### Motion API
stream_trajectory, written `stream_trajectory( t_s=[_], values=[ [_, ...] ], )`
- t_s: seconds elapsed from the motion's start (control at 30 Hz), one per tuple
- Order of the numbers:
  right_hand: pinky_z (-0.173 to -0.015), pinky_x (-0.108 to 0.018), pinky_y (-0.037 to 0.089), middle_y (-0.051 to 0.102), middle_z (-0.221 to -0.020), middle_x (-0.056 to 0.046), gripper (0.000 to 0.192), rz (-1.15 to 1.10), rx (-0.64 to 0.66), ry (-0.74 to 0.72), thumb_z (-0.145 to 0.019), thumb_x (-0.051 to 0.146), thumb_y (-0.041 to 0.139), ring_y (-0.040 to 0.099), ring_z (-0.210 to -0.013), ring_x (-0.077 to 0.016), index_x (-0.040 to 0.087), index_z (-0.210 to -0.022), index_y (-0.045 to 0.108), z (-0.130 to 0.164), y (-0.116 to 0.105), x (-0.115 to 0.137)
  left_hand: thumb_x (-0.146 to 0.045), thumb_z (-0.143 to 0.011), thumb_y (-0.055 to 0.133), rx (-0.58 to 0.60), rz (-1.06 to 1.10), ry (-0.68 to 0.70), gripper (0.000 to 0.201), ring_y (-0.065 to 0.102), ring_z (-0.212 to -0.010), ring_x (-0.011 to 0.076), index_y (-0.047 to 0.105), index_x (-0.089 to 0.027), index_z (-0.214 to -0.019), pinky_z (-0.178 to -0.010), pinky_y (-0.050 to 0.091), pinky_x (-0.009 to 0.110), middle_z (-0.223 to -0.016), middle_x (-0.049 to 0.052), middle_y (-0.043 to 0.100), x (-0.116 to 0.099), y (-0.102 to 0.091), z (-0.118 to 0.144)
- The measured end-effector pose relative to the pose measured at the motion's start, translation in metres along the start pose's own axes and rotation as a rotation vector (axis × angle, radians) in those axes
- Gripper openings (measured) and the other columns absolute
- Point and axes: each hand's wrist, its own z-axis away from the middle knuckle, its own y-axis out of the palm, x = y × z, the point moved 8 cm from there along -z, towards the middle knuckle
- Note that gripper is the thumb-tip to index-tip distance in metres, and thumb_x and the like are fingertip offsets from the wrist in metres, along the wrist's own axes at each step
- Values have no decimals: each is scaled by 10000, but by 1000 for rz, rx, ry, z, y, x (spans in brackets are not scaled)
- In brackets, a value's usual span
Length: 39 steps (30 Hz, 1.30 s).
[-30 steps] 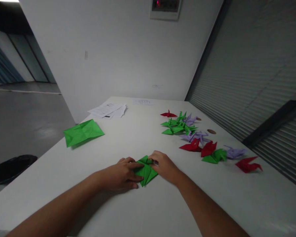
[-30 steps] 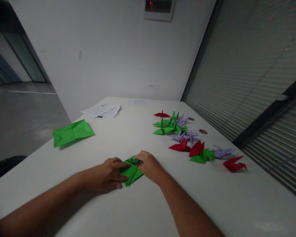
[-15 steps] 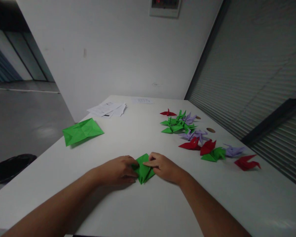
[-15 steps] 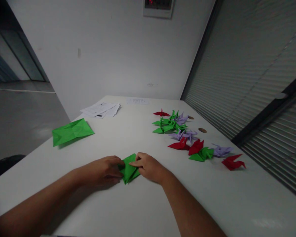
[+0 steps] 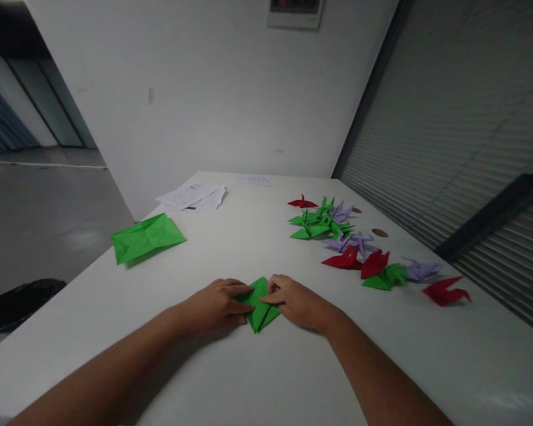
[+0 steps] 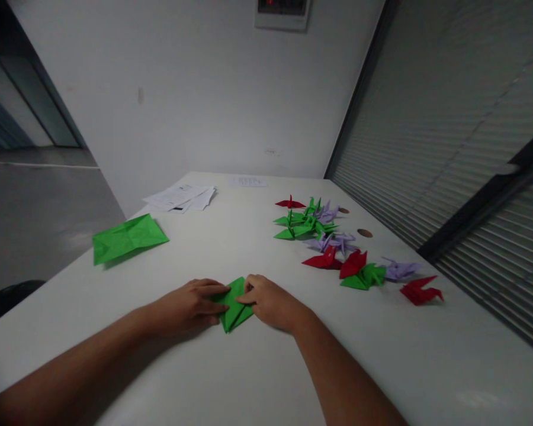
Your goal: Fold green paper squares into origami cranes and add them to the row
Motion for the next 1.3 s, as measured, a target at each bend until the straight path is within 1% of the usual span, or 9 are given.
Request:
stream_trajectory(
  t_s=[0.17,0.37,0.53,0.6,0.7,0.77,0.87,1.03,1.3],
  values=[
    [-873,-292,462,628,-1049,-69,338,0,3,46,-877,20,547,585,-955,-197,208,-1000,800,6,-8,-7,-335,-947,674,29,29,-28,327,550,-1318,387,733,-349,-1268,-1054,487,580,-1480,144,572,1,1,4],
    [-864,-291,471,652,-1028,-64,348,24,-19,46,-865,6,546,604,-954,-195,207,-991,800,8,-12,-10,-413,-895,732,96,92,-54,428,375,-1441,481,679,-463,-1317,-1093,404,683,-1645,94,348,-5,8,10],
    [-892,-338,491,698,-1013,-90,328,132,-55,-12,-851,11,551,610,-972,-221,192,-932,812,8,-15,-13,-449,-909,706,124,117,-51,417,311,-1474,504,670,-476,-1324,-1119,369,698,-1691,72,249,-6,12,13],
    [-942,-376,501,726,-1052,-106,373,148,-102,-41,-831,1,541,615,-1016,-237,188,-1007,812,7,-18,-10,-457,-916,694,131,112,-59,417,297,-1479,513,664,-474,-1332,-1120,357,711,-1699,76,226,-6,12,12],
    [-1076,-434,464,738,-1219,-103,560,88,-138,-124,-790,-26,515,609,-1166,-244,207,-1245,744,5,-16,4,-449,-912,701,147,88,-114,442,281,-1482,525,649,-471,-1351,-1111,350,731,-1700,84,218,-4,12,10],
    [-1141,-444,421,709,-1323,-92,628,48,-101,-177,-771,-28,519,589,-1259,-238,222,-1316,705,5,-10,14,-444,-913,702,158,70,-149,450,279,-1481,529,645,-465,-1359,-1108,345,741,-1696,93,231,-2,12,9],
    [-1164,-445,402,677,-1384,-98,593,65,-45,-171,-769,-16,534,577,-1304,-247,218,-1275,735,4,-2,16,-451,-922,687,152,63,-157,447,283,-1479,529,639,-463,-1366,-1100,349,745,-1700,93,223,1,13,9],
    [-1138,-427,426,704,-1330,-129,539,143,-65,-69,-772,-21,526,598,-1260,-257,170,-1213,769,4,-9,-2,-471,-929,669,146,65,-144,440,264,-1480,537,633,-476,-1368,-1094,344,755,-1705,90,195,4,17,12],
    [-1041,-407,478,749,-1168,-109,429,142,-115,-43,-789,3,547,621,-1115,-242,183,-1088,796,5,-16,-1,-487,-928,668,76,-19,-189,375,334,-1420,479,695,-443,-1299,-1086,382,698,-1578,110,349,9,3,9]
  ],
)
